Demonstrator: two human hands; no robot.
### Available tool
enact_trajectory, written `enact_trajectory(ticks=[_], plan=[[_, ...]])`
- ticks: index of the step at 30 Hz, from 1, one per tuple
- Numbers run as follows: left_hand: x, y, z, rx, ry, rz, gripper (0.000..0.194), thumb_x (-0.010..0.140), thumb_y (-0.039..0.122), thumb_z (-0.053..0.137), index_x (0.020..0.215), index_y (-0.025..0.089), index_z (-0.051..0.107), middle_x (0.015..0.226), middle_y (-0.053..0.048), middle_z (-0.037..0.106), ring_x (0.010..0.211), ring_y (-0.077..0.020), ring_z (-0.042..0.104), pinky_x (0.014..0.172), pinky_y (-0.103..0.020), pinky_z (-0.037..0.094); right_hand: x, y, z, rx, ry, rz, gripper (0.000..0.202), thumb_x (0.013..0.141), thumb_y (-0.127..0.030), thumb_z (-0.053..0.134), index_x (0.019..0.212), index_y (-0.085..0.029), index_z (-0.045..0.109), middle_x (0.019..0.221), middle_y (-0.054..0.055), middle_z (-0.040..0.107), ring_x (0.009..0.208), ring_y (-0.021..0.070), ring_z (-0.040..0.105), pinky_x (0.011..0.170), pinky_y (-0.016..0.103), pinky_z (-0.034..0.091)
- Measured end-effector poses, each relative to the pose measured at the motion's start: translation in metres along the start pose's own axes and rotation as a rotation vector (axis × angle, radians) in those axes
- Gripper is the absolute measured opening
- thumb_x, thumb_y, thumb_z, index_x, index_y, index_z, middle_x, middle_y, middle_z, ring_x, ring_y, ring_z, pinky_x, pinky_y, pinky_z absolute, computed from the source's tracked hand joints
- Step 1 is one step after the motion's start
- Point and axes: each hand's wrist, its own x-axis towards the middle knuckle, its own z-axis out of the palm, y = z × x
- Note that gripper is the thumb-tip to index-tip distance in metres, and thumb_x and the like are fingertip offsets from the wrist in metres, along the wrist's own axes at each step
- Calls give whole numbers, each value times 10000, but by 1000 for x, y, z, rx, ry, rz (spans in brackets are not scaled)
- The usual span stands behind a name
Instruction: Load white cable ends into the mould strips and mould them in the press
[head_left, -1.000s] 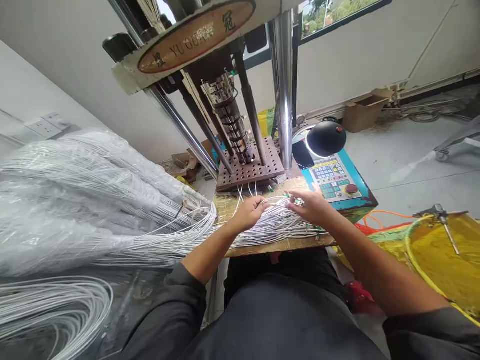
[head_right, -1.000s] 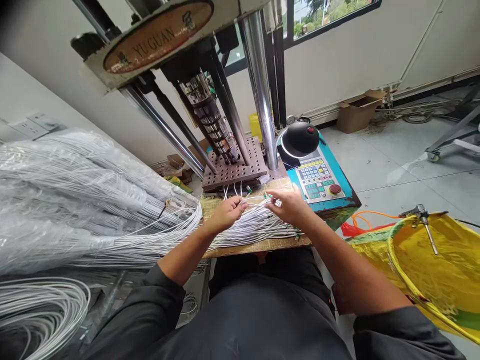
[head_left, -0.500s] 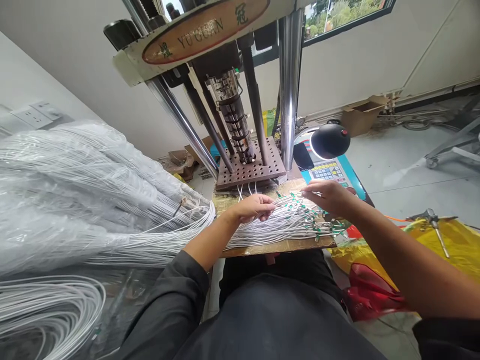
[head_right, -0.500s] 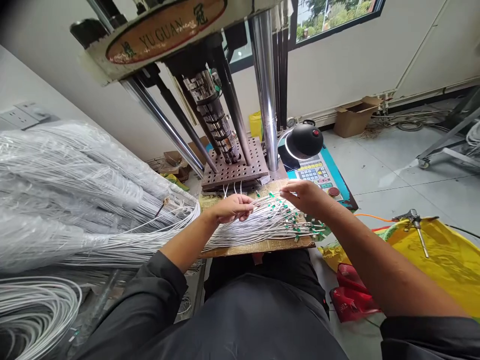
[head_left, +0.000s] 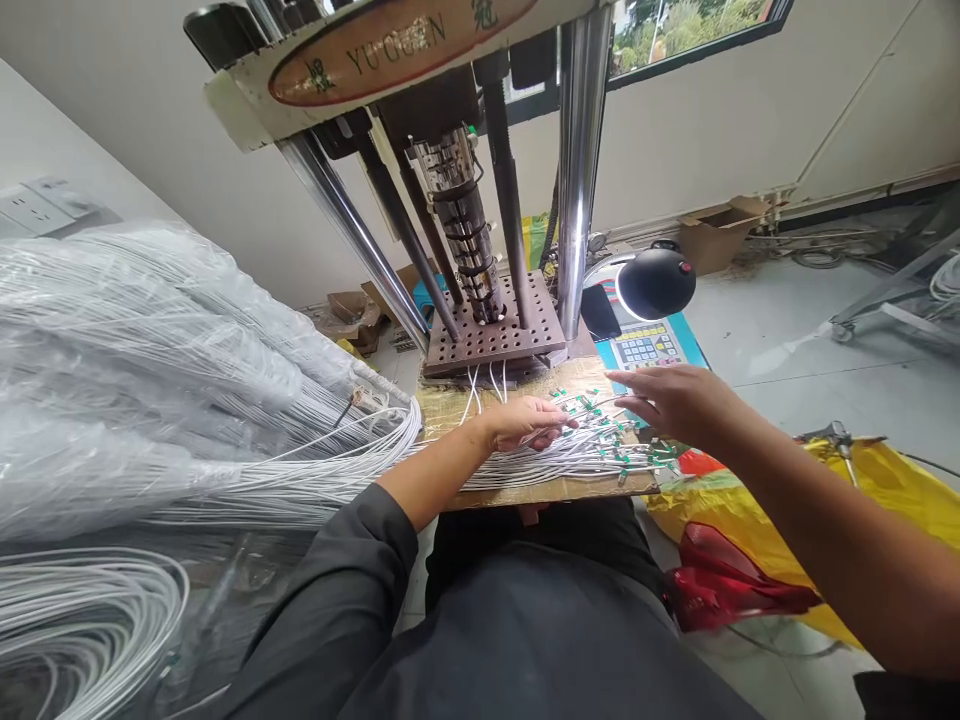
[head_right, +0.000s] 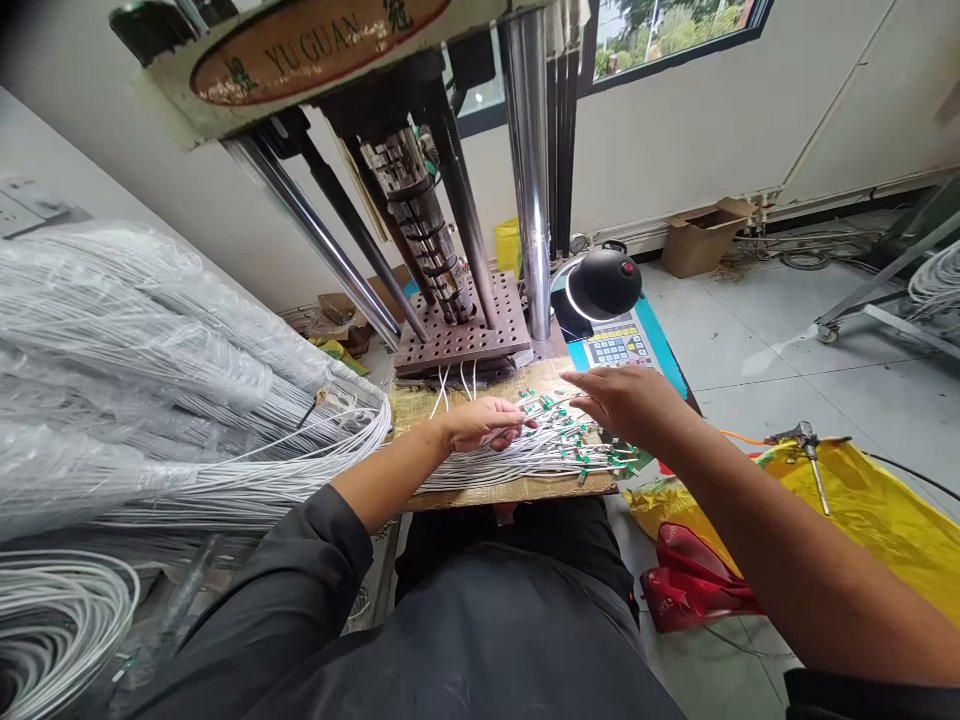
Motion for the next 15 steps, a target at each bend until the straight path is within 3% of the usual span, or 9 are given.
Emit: enact_trajectory(ticks=[2,4,8,11,15], plan=[[4,-5,-2,-65,2,-16,503,753,485,847,1005,74,704,632,37,521,486,-51,422,479,-208,278,-2,-9,-10,-61,65,-54,355,991,-396,585,1255,-215,739,936,93,800,750,245,733,645,364,508],[6,-8,-4,-70,-20,-13,488,739,476,861,966,75,700,627,38,520,483,-52,429,481,-210,285,-4,-19,-17,-72,113,-104,261,993,-374,596,1090,-224,787,849,54,790,691,197,710,641,331,487],[6,-11,-5,-27,-15,66,454,731,486,866,842,105,646,602,24,559,474,-70,492,489,-216,324,-6,-27,-20,-143,111,-118,279,998,-364,591,832,-220,762,698,14,719,614,152,637,640,319,434],[0,-9,-3,8,-47,106,451,725,472,877,776,128,589,582,19,579,469,-70,511,506,-217,351,-4,-15,-8,-164,47,-28,327,1009,-422,545,842,-221,742,757,43,721,652,176,624,642,340,413],[-4,-7,-1,31,-34,113,489,687,488,899,732,126,574,584,4,603,454,-65,512,484,-214,348,1,5,14,-55,-148,60,363,1003,-457,508,810,-221,705,817,70,704,691,203,611,613,344,394]])
